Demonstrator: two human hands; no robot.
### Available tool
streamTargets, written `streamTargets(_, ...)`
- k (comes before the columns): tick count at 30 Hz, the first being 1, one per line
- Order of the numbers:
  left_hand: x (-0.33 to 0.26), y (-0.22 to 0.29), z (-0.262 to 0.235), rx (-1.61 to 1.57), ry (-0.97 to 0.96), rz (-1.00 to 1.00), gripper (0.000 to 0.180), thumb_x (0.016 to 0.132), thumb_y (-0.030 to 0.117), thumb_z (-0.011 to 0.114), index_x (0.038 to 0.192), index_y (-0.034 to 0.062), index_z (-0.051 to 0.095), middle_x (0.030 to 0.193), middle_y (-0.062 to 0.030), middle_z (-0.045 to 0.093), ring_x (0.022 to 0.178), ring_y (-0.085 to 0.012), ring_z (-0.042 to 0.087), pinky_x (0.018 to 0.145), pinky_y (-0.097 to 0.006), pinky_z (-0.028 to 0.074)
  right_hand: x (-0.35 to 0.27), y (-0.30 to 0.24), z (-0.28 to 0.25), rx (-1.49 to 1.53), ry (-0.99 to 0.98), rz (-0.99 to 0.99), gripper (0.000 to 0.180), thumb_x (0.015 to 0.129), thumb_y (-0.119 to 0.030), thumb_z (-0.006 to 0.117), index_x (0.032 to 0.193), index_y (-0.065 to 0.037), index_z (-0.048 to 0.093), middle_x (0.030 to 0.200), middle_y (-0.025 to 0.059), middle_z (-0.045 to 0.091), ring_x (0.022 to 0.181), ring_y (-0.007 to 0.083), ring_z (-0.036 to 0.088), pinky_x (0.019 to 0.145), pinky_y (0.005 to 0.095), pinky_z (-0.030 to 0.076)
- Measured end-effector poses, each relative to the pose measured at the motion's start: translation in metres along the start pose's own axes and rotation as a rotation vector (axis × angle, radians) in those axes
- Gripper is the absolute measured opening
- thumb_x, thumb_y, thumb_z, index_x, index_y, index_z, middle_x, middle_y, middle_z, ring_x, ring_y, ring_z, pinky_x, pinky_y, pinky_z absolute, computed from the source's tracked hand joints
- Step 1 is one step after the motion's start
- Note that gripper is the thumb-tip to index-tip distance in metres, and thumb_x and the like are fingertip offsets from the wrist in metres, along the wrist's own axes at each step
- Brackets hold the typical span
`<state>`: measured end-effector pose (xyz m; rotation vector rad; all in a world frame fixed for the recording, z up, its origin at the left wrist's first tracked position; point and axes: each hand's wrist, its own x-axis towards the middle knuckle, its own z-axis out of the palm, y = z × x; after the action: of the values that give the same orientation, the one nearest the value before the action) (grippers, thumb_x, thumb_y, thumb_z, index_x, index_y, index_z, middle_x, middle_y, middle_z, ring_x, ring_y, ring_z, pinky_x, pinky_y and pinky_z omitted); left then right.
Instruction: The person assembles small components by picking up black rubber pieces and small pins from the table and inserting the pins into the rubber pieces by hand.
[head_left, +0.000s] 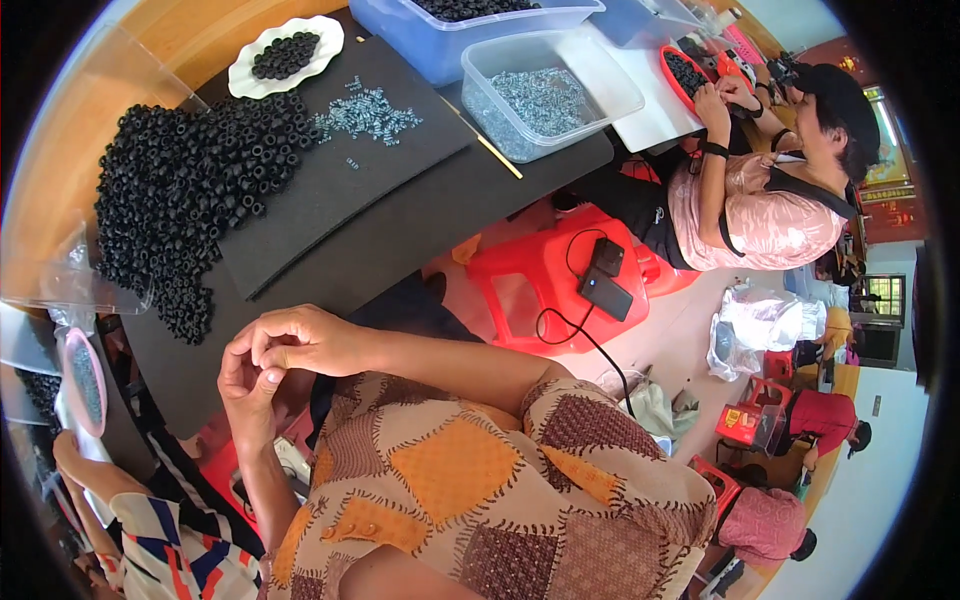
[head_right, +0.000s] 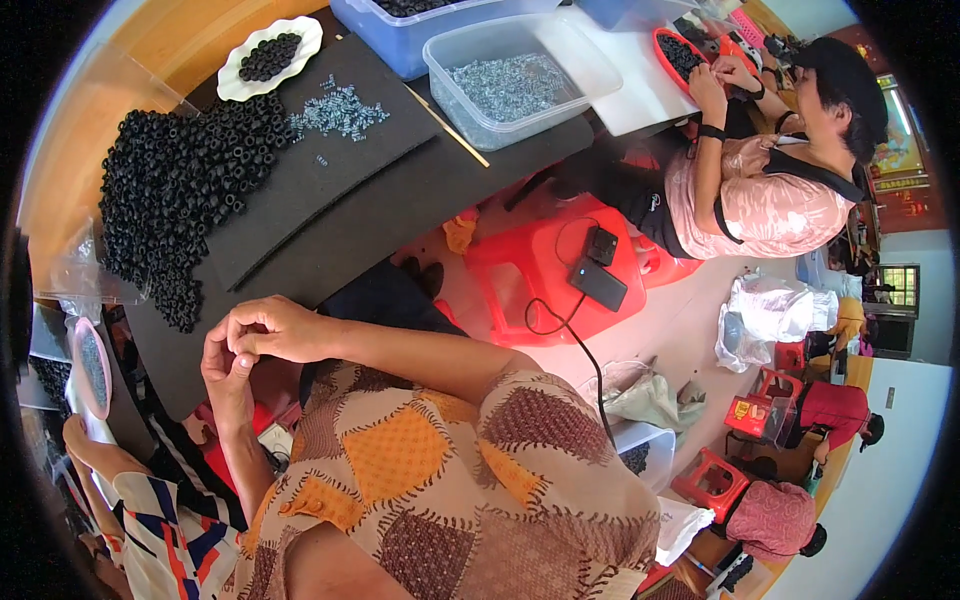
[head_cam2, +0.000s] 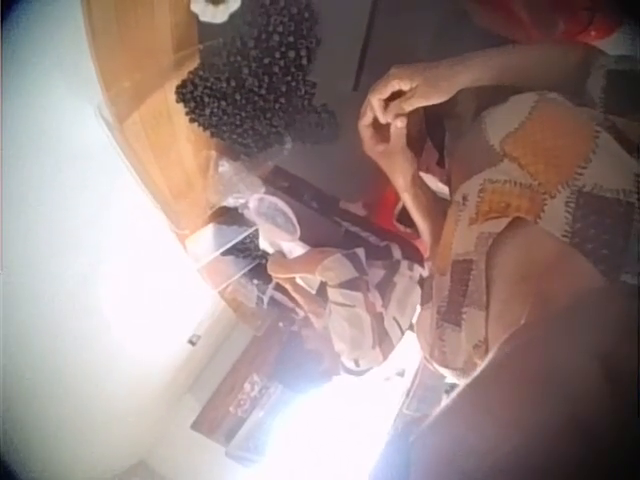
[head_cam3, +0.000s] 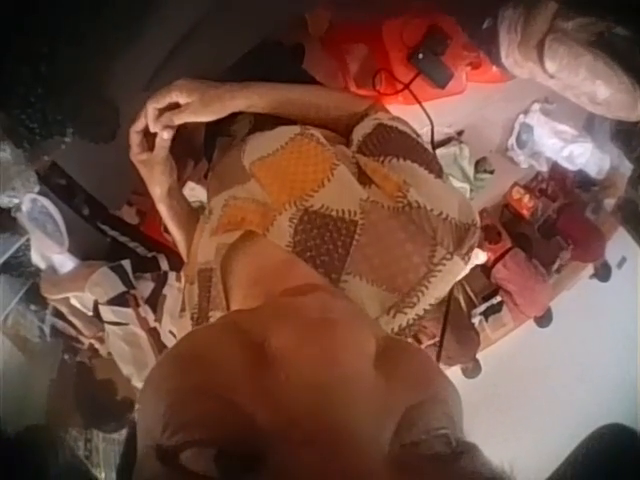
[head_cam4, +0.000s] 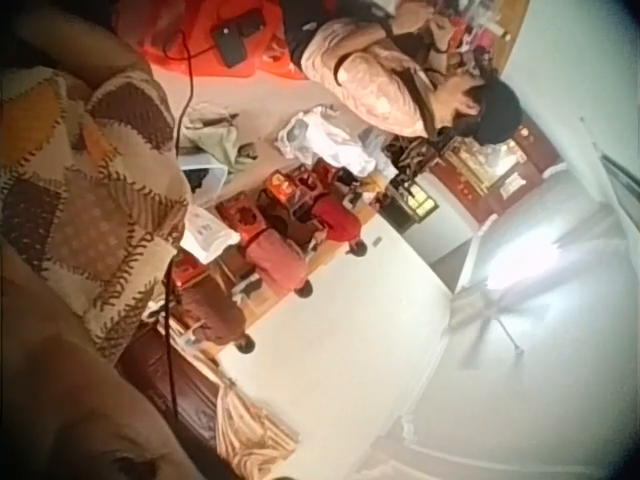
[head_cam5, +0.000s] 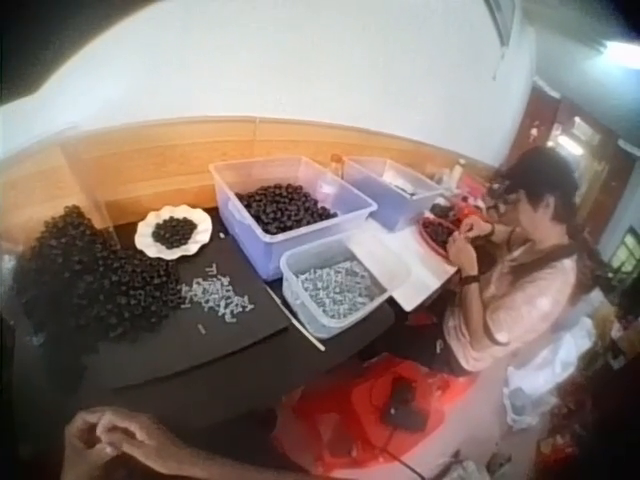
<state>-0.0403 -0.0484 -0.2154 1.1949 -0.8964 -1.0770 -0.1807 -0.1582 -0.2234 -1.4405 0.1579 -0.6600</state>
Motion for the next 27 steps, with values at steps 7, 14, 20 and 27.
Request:
streamTargets(7, -0.001, 0.001, 0.001, -0.039, 0.036, 0.007, 0.064, 0.082, 0.028, 0.080, 0.133, 0.0023, 0.051, 0.118, -0.0041, 0.060, 0.107, -0.0146, 0.057, 0.095, -0.031, 0.044, 0.001, -0.002, -0.003, 0.281, 0.017, 0.101, 0.004, 0.088, -0.004, 0.066, 0.091, -0.003, 0.063, 0.085, -0.0017, 0.061, 0.080, 0.0052, 0.056, 0.073, 0.0220, 0.046)
streamTargets(14, -0.003, -0.003, -0.007, -0.050, 0.004, -0.039, 0.059, 0.085, 0.020, 0.077, 0.134, 0.0006, 0.049, 0.118, -0.0046, 0.060, 0.106, -0.0140, 0.057, 0.093, -0.030, 0.046, 0.002, -0.003, 0.002, 0.369, 0.019, 0.107, 0.003, 0.091, -0.004, 0.062, 0.092, -0.001, 0.062, 0.080, -0.0001, 0.059, 0.074, 0.0064, 0.054, 0.068, 0.0233, 0.046)
streamTargets(20, -0.005, -0.005, -0.002, -0.120, 0.093, -0.017, 0.034, 0.087, 0.007, 0.072, 0.116, 0.0025, 0.055, 0.114, -0.0067, 0.061, 0.102, -0.0142, 0.060, 0.090, -0.029, 0.049, 0.001, -0.001, 0.000, 0.471, -0.014, 0.124, 0.013, 0.092, -0.006, 0.064, 0.101, -0.002, 0.055, 0.084, 0.0031, 0.060, 0.077, 0.0092, 0.059, 0.071, 0.0248, 0.049)
streamTargets(27, -0.016, 0.002, 0.003, 0.021, 0.099, 0.112, 0.028, 0.087, 0.005, 0.071, 0.112, 0.0039, 0.059, 0.113, -0.0057, 0.057, 0.100, -0.0144, 0.057, 0.088, -0.027, 0.048, -0.002, -0.012, 0.002, 0.365, -0.029, 0.173, 0.021, 0.089, -0.004, 0.068, 0.098, -0.004, 0.049, 0.085, 0.0039, 0.060, 0.077, 0.0095, 0.059, 0.070, 0.0242, 0.049)
